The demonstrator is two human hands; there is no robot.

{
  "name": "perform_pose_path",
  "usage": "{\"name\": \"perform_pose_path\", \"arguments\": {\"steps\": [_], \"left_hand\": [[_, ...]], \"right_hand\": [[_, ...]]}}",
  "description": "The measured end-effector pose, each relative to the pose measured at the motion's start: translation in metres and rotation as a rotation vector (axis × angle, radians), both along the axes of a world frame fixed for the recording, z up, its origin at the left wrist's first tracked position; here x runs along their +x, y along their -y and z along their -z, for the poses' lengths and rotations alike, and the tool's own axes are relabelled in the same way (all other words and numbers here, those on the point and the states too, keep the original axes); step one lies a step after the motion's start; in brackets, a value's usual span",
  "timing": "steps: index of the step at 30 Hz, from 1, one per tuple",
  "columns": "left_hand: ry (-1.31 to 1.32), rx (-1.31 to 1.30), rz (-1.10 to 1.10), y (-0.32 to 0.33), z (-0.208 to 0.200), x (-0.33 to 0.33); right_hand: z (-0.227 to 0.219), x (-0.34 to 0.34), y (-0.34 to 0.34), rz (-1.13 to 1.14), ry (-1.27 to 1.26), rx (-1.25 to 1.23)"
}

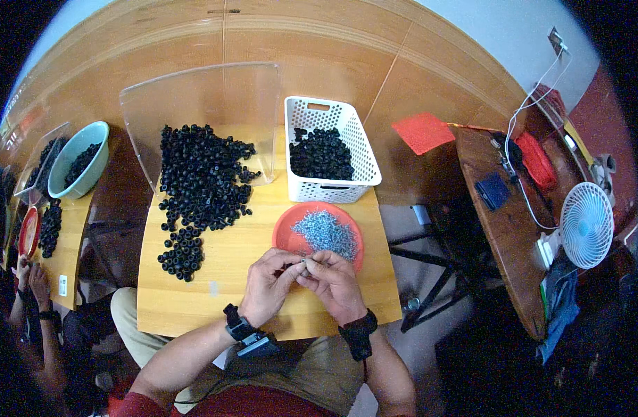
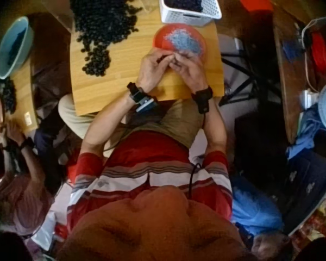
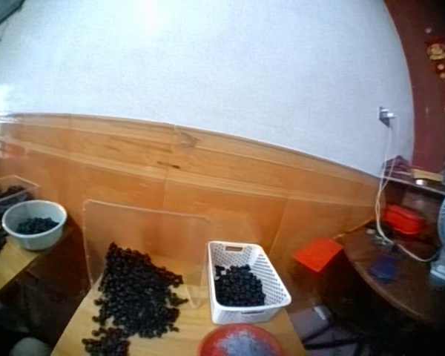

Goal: Manually inserting small blue plastic pins into black rubber or foam product components.

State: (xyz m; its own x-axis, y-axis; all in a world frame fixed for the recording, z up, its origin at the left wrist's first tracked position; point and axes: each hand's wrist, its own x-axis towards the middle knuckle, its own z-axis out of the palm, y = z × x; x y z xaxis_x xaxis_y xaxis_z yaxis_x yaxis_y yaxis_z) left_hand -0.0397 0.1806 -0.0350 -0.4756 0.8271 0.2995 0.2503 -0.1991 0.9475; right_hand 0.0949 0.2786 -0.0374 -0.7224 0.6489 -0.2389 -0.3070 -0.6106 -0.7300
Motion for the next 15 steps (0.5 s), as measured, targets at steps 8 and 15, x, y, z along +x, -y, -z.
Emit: {"name": "perform_pose_path", "arguments": {"steps": [8, 15], "left_hand": [[-0.005, -0.04, 0.092, -0.001, 0.0, -0.013], [0.053, -0.124, 0.158, -0.005, 0.011, -0.012]], "right_hand": [[0.002, -0.002, 0.0, -0.017, -0.037, 0.0], [0.004, 0.001, 0.002, 0.064, 0.162, 0.23]]}}
